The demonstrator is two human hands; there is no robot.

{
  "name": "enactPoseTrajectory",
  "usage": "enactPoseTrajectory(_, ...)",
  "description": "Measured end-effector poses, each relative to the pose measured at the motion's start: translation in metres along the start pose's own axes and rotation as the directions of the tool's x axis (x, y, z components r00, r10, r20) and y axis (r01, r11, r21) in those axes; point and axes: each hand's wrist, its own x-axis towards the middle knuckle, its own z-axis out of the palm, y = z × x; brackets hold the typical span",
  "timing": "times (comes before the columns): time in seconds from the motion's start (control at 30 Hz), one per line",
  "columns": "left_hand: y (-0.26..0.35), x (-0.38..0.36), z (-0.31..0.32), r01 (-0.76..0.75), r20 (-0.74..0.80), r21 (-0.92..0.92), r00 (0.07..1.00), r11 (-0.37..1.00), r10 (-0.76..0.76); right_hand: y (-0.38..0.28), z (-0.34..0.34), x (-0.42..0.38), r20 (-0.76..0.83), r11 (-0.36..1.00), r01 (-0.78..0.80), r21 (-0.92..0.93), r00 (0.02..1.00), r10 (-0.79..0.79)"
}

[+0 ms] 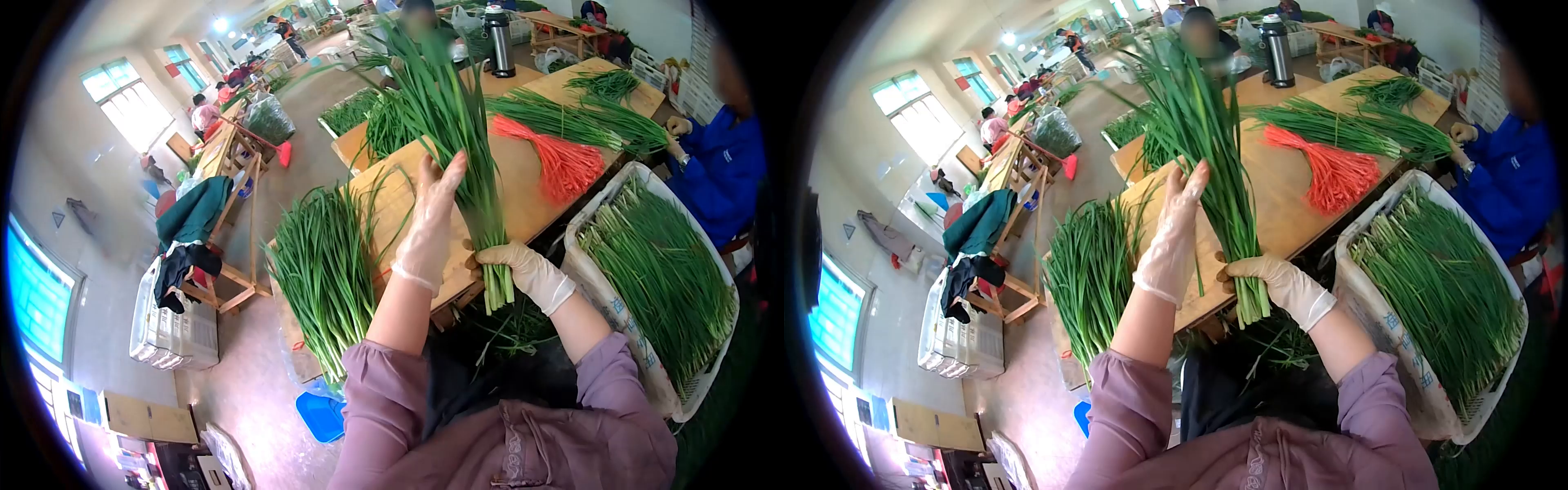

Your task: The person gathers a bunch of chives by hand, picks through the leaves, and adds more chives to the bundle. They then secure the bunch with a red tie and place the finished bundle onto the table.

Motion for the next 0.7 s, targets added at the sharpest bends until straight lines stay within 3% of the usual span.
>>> enactPoseTrajectory(0.03,-0.014,-0.002,-0.009,-0.024,-0.109,0.142,0.993,0.99,0.04,0.002,-0.007,-0.005,0.002,0.989,-0.087,0.12,0.996,0.087)
enactPoseTrajectory(0.07,-0.038,-0.002,-0.026,-0.059,-0.035,0.289,0.997,0.955,0.073,0.011,-0.021,-0.003,0.015,0.977,-0.101,0.19,0.995,0.1)
enactPoseTrajectory(0.1,-0.067,0.001,-0.045,-0.103,0.009,0.601,0.993,0.793,0.122,0.018,-0.034,0.002,0.006,0.977,-0.095,0.193,0.995,0.095)
enactPoseTrajectory(0.13,-0.091,-0.003,-0.059,-0.14,0.066,0.836,0.986,0.531,0.156,0.025,-0.047,0.006,0.062,0.947,-0.127,0.296,0.992,0.114)
enactPoseTrajectory(0.17,-0.106,-0.022,-0.065,-0.13,0.112,0.944,0.991,0.304,0.076,0.031,-0.057,0.008,0.12,0.905,-0.166,0.393,0.984,0.128)
enactPoseTrajectory(0.2,-0.123,-0.043,-0.071,-0.158,0.156,0.98,0.987,0.118,0.024,0.035,-0.065,0.007,0.073,0.915,-0.134,0.381,0.991,0.115)
enactPoseTrajectory(0.23,-0.147,-0.062,-0.077,-0.302,0.307,0.952,0.929,-0.054,0.208,0.037,-0.068,0.003,0.071,0.916,-0.133,0.379,0.991,0.114)
enactPoseTrajectory(0.27,-0.153,-0.076,-0.078,-0.419,0.385,0.904,0.885,0.087,0.263,0.038,-0.071,0.001,0.025,0.934,-0.133,0.332,0.991,0.133)
enactPoseTrajectory(0.3,-0.162,-0.092,-0.077,-0.413,0.408,0.886,0.91,0.211,0.069,0.037,-0.074,0.0,-0.024,0.95,-0.132,0.284,0.989,0.145)
enactPoseTrajectory(0.33,-0.158,-0.116,-0.071,-0.647,0.617,0.758,0.752,0.081,0.232,0.035,-0.075,-0.002,-0.023,0.948,-0.132,0.289,0.989,0.145)
enactPoseTrajectory(0.37,-0.147,-0.137,-0.067,-0.779,0.744,0.601,0.627,0.179,0.231,0.028,-0.07,-0.008,-0.022,0.935,-0.149,0.321,0.986,0.165)
enactPoseTrajectory(0.4,-0.13,-0.156,-0.066,-0.646,0.77,0.594,0.629,0.48,-0.108,0.025,-0.07,-0.009,-0.045,0.942,-0.134,0.307,0.987,0.155)
enactPoseTrajectory(0.43,-0.133,-0.166,-0.069,-0.511,0.794,0.538,0.574,0.67,-0.199,0.025,-0.07,-0.01,-0.067,0.949,-0.124,0.291,0.987,0.15)
enactPoseTrajectory(0.5,-0.111,-0.17,-0.059,-0.15,0.453,0.69,0.853,0.708,-0.261,0.028,-0.067,-0.01,-0.115,0.962,-0.108,0.251,0.983,0.14)
enactPoseTrajectory(0.53,-0.108,-0.163,-0.054,0.13,0.256,0.538,0.916,0.833,-0.308,0.03,-0.064,-0.01,-0.165,0.974,-0.086,0.211,0.979,0.122)
enactPoseTrajectory(0.57,-0.12,-0.157,-0.053,0.208,0.162,0.4,0.943,0.893,-0.292,0.033,-0.057,-0.012,-0.209,0.982,-0.052,0.182,0.974,0.091)
enactPoseTrajectory(0.7,-0.109,-0.143,-0.032,0.264,0.16,0.467,0.913,0.844,-0.374,0.047,-0.042,-0.011,-0.253,0.992,-0.014,0.122,0.966,0.045)
